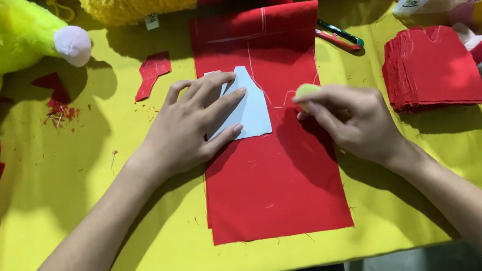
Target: The person places a white paper pattern onto a piece of red fabric and uses a yellow chalk marker to trace the pattern's outline. The person repositions the pattern multiple times to trace different sections of the garment shape onto the fabric.
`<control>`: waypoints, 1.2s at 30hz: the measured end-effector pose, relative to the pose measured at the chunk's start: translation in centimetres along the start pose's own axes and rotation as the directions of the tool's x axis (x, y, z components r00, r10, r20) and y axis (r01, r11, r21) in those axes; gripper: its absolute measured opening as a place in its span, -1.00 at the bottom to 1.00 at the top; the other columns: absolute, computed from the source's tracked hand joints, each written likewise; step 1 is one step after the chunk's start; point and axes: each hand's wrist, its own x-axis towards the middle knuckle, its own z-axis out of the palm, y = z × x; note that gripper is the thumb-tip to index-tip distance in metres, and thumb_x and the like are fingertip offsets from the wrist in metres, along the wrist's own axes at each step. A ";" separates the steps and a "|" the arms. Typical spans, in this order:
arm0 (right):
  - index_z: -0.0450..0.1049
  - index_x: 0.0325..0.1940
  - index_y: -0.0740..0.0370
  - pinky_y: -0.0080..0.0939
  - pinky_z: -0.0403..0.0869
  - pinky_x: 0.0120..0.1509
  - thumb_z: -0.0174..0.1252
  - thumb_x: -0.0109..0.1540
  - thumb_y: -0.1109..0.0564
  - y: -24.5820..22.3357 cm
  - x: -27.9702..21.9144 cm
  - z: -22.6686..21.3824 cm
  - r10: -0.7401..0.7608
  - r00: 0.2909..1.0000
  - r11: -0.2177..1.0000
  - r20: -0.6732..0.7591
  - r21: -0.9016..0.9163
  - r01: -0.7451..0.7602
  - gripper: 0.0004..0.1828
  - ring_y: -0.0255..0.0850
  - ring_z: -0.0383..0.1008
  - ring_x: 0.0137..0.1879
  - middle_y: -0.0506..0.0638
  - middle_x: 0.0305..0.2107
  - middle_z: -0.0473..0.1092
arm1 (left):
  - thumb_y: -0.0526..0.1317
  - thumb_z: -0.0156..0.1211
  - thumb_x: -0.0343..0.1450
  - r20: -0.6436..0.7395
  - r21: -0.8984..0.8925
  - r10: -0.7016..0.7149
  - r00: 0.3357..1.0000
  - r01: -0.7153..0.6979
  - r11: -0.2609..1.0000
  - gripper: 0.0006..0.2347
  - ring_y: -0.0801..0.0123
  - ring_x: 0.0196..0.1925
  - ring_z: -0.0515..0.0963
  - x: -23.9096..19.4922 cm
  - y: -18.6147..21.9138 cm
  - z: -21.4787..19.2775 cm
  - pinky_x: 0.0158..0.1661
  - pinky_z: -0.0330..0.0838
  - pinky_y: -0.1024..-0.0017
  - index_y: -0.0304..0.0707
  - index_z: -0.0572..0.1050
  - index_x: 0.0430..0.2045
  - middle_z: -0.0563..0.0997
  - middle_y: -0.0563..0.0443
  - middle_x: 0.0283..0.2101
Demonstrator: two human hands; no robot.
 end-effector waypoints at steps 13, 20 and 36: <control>0.27 0.07 0.32 -0.39 0.60 -0.25 0.08 0.40 0.24 2.0 6.1 3.6 0.389 0.908 0.857 -0.154 0.421 -0.296 -0.80 -0.07 0.69 -0.28 0.24 -0.23 0.51 | 0.21 -0.20 0.54 0.081 0.066 0.030 0.996 -0.036 0.997 -0.43 0.11 0.52 0.18 -0.5 0.2 0.0 0.35 -0.06 0.13 -0.06 0.26 0.40 0.16 -0.10 0.52; 0.35 0.07 0.33 -0.36 0.61 -0.22 0.09 0.41 0.26 2.9 6.1 3.3 0.436 0.882 0.835 -0.180 0.445 -0.323 -0.83 -0.09 0.66 -0.29 0.16 -0.22 0.47 | 0.15 -0.22 0.57 0.081 0.049 0.016 0.997 -0.020 0.999 -0.49 0.11 0.53 0.19 -0.3 0.3 -0.3 0.39 -0.08 0.15 -0.03 0.25 0.40 0.14 -0.09 0.53; 0.37 0.15 0.41 -0.36 0.64 -0.21 0.19 0.36 0.27 1.6 6.0 3.6 0.363 0.919 0.889 -0.152 0.353 -0.293 -0.70 -0.13 0.67 -0.29 0.19 -0.36 0.55 | 0.18 -0.13 0.53 0.075 0.073 0.014 0.997 -0.020 0.997 -0.49 0.15 0.45 0.29 -0.5 0.3 -0.5 0.21 -0.01 0.16 0.02 0.32 0.35 0.19 -0.04 0.51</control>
